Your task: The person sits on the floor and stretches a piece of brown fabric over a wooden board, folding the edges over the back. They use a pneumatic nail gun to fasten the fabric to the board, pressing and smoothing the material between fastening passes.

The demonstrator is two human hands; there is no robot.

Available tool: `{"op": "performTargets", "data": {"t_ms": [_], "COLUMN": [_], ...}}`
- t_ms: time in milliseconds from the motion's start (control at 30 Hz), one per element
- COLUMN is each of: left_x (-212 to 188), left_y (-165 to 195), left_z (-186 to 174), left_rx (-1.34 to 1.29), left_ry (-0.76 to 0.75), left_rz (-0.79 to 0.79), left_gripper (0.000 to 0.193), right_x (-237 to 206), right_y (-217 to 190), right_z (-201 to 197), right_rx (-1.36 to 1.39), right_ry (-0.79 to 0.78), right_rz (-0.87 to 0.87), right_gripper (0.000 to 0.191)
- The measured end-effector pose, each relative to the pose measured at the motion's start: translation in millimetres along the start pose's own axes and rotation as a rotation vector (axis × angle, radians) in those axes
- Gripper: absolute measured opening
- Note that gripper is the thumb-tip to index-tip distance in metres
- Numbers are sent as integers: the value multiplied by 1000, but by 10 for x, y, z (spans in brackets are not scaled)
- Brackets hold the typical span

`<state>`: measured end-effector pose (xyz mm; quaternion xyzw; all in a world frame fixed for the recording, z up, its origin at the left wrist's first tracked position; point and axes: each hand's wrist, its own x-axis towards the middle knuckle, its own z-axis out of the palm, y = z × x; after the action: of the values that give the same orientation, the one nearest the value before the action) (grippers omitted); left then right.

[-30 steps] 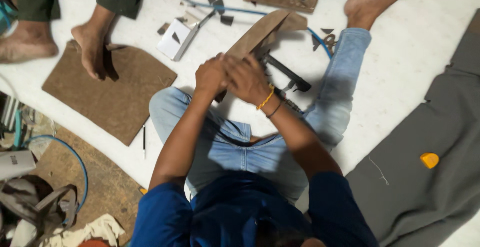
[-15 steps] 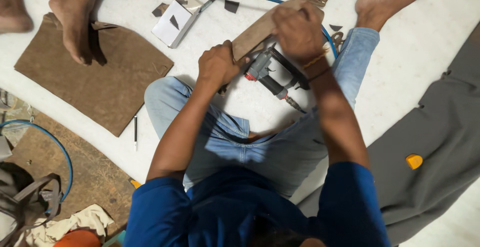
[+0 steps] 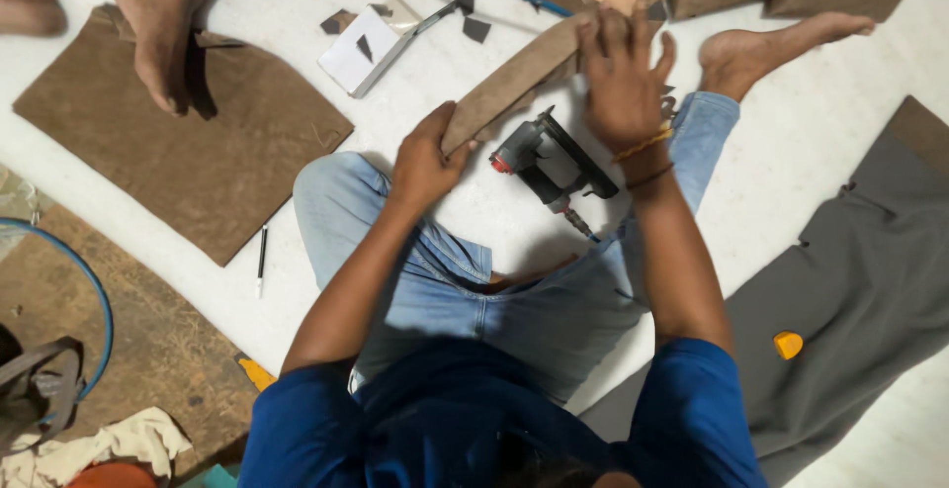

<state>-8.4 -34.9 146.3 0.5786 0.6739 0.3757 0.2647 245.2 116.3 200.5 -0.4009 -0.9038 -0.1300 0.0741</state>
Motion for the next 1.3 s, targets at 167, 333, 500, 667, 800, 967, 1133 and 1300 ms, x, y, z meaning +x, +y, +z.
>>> {"op": "performTargets", "data": {"t_ms": [167, 333, 500, 667, 800, 967, 1133, 1300], "left_x": [-121, -172, -124, -109, -151, -148, -123, -25], "left_y": [-344, -462, -504, -595, -624, -588, -564, -567], "left_z": [317, 409, 436, 436, 477, 536, 532, 524], "left_rx": [-178, -266, -267, -332, -463, -317, -352, -280], "left_ry": [66, 103, 123, 110, 100, 135, 152, 187], "left_rz": [215, 134, 104, 21, 28, 6, 20, 39], "left_gripper": [53, 70, 72, 66, 68, 58, 64, 64], "right_x": [-226, -196, 23, -90, -151, -186, -172, 17], "right_y": [-1115, -680, -90, -1140, -1539, -1510, -1022, 165], "right_z": [244, 419, 221, 82, -74, -67, 341, 587], "right_rx": [358, 89, 103, 363, 244, 405, 261, 54], "right_ry": [-53, -152, -40, -46, -144, -41, 37, -147], "right_rz": [-289, -136, 1, -237, -358, -407, -296, -87], "right_gripper": [49, 53, 58, 50, 57, 51, 37, 58]}}
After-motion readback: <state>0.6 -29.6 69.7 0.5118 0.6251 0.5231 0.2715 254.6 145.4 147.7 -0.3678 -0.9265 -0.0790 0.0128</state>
